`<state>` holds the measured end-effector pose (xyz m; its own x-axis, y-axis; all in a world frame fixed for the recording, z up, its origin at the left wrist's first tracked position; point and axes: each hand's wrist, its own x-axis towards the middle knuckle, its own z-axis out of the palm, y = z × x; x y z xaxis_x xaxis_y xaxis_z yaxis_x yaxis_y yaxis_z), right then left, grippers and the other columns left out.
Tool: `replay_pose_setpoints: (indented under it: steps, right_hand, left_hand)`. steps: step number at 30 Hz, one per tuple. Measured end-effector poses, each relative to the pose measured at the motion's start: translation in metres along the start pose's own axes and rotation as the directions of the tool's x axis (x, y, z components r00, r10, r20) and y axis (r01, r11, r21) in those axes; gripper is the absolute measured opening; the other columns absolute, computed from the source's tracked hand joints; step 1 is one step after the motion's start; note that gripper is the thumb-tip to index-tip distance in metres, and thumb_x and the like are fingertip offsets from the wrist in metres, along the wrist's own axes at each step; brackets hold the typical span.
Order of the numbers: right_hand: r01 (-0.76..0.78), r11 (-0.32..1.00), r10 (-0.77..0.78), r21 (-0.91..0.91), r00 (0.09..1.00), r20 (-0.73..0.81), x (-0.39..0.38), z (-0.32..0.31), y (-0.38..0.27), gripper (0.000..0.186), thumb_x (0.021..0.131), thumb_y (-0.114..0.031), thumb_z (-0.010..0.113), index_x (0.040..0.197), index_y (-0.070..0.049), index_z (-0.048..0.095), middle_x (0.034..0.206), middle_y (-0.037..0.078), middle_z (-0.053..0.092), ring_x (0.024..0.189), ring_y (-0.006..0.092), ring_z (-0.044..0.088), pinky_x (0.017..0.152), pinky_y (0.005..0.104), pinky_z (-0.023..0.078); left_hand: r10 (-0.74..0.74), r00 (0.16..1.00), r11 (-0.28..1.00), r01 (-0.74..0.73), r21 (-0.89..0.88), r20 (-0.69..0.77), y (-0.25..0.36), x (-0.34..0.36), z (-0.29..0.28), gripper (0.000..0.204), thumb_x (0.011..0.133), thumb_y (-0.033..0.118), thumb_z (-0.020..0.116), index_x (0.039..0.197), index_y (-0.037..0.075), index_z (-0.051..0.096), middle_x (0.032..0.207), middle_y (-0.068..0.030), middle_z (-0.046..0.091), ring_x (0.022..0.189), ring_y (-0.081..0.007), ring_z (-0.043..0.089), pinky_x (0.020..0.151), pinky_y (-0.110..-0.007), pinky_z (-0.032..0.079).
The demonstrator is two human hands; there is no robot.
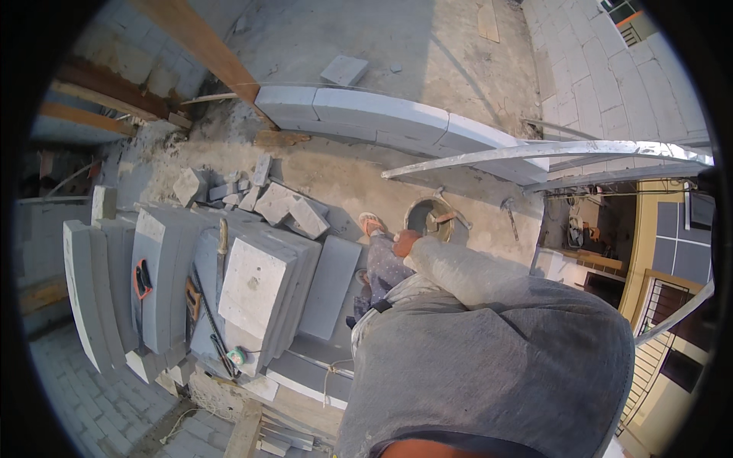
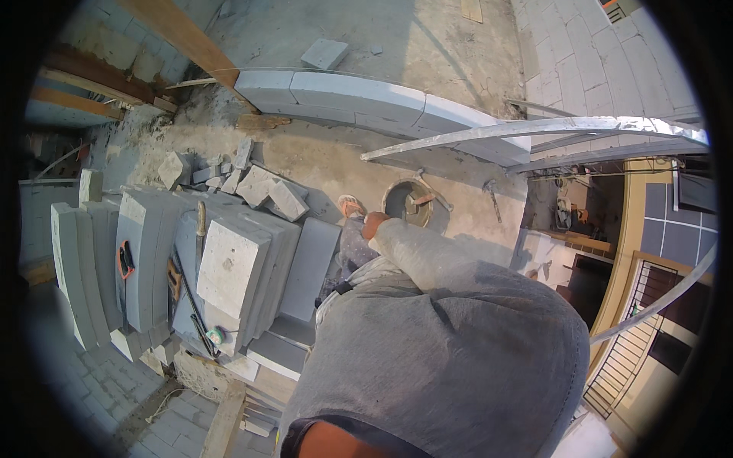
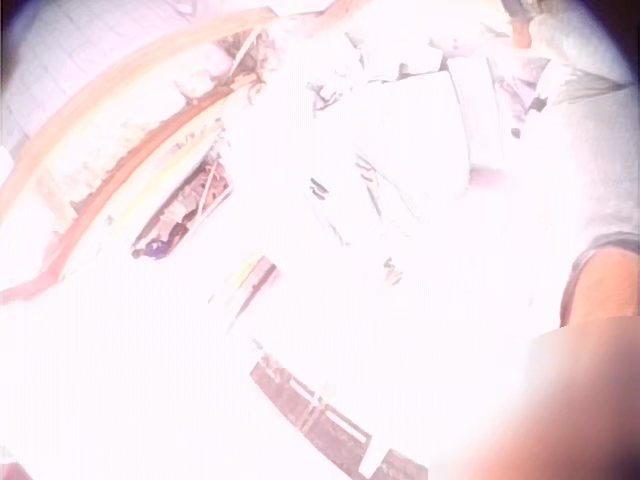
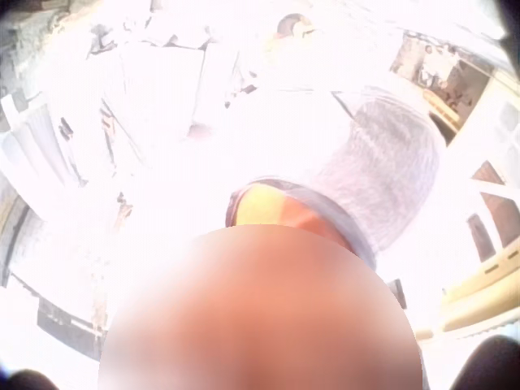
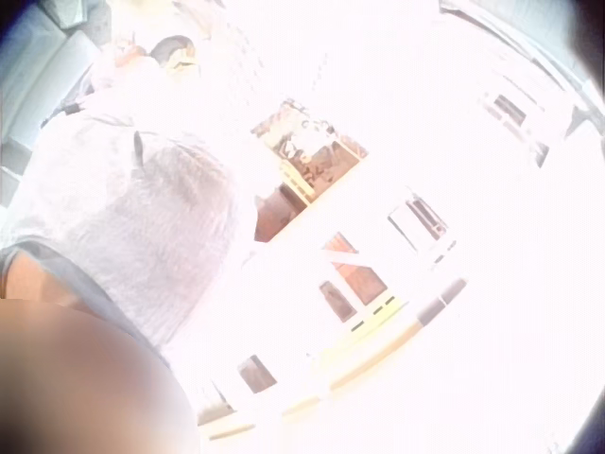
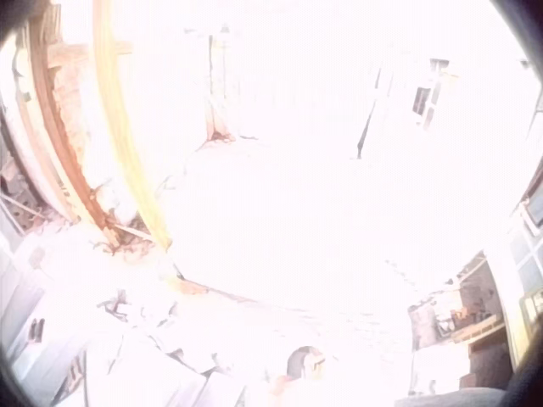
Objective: The person secures a wooden plank to a wall using a string and hammer, then applies mortar to a row of blocks and places a new block on top. They use a trowel to spread mortar and a hammer to adjust the plank.
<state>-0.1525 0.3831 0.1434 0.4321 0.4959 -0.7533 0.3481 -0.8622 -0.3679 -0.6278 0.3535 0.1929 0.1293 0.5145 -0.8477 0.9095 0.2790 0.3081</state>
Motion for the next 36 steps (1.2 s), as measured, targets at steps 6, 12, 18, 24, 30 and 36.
replay_pose_setpoints:
  steps: [6, 12, 18, 24, 30, 36]
  right_hand:
    - [-0.334, 0.942, 0.334, -0.025, 0.943, 0.006, -0.024, 0.046, 0.135, 0.031, 0.078, -0.022, 0.061, 0.101, -0.008, 0.077, 0.107, 0.019, 0.074, 0.101, 0.0327, 0.072, 0.089, 0.0428, 0.057]
    - [-0.038, 0.983, 0.082, -0.181, 0.967, 0.242, -0.082, 0.104, 0.219, 0.033, 0.082, -0.023, 0.057, 0.097, -0.001, 0.077, 0.107, 0.023, 0.073, 0.102, 0.0392, 0.071, 0.088, 0.0498, 0.054]
    - [-0.058, 0.995, 0.076, -0.083, 0.967, 0.242, -0.132, 0.182, 0.229, 0.044, 0.076, -0.030, 0.068, 0.108, 0.000, 0.074, 0.120, 0.024, 0.070, 0.110, 0.0395, 0.068, 0.094, 0.0455, 0.055]
    - [-0.494, 0.579, 0.570, 0.648, 0.814, 0.111, -0.195, 0.206, 0.192, 0.071, 0.068, -0.035, 0.080, 0.131, -0.005, 0.066, 0.131, 0.023, 0.066, 0.122, 0.0354, 0.063, 0.104, 0.0392, 0.051]
    - [-0.422, 0.583, 0.389, 0.695, 0.895, 0.217, -0.211, 0.180, 0.199, 0.067, 0.090, -0.051, 0.054, 0.137, -0.004, 0.060, 0.142, 0.024, 0.057, 0.133, 0.0374, 0.053, 0.110, 0.0437, 0.042]
    - [-0.333, 0.632, 0.416, 0.700, 0.908, 0.057, -0.176, 0.165, 0.219, 0.063, 0.090, -0.051, 0.056, 0.133, -0.006, 0.063, 0.136, 0.023, 0.060, 0.128, 0.0382, 0.056, 0.106, 0.0474, 0.043]
  left_hand:
    - [0.259, 0.961, 0.958, -0.268, -0.100, -0.096, 0.072, 0.060, -0.098, 0.038, 0.097, 0.032, 0.067, 0.103, -0.005, 0.073, 0.096, -0.0102, 0.074, 0.085, -0.0201, 0.065, 0.076, -0.035, 0.050]
    - [0.267, 0.952, 0.916, -0.299, -0.266, -0.152, 0.198, 0.089, -0.186, 0.039, 0.095, 0.028, 0.067, 0.116, -0.005, 0.069, 0.101, -0.0090, 0.069, 0.094, -0.0188, 0.063, 0.077, -0.032, 0.047]
    - [0.677, 0.732, 0.701, -0.673, 0.237, 0.078, 0.266, 0.114, -0.138, 0.035, 0.090, 0.022, 0.068, 0.110, -0.007, 0.072, 0.093, -0.0206, 0.073, 0.089, -0.0241, 0.069, 0.081, -0.034, 0.052]
    - [0.620, 0.604, 0.402, -0.792, 0.459, 0.501, 0.314, 0.083, -0.062, 0.030, 0.093, 0.027, 0.065, 0.094, -0.001, 0.076, 0.074, -0.0222, 0.069, 0.070, -0.0252, 0.068, 0.069, -0.038, 0.051]
    - [0.552, 0.646, 0.527, -0.760, 0.380, 0.527, 0.290, 0.082, -0.045, 0.036, 0.094, 0.023, 0.065, 0.114, -0.005, 0.072, 0.099, -0.0180, 0.076, 0.089, -0.0257, 0.071, 0.082, -0.038, 0.054]
    - [0.320, 0.756, 0.283, -0.651, 0.704, 0.571, 0.256, 0.130, -0.043, 0.038, 0.095, 0.027, 0.065, 0.114, -0.005, 0.072, 0.100, -0.0153, 0.076, 0.084, -0.0252, 0.070, 0.075, -0.039, 0.054]
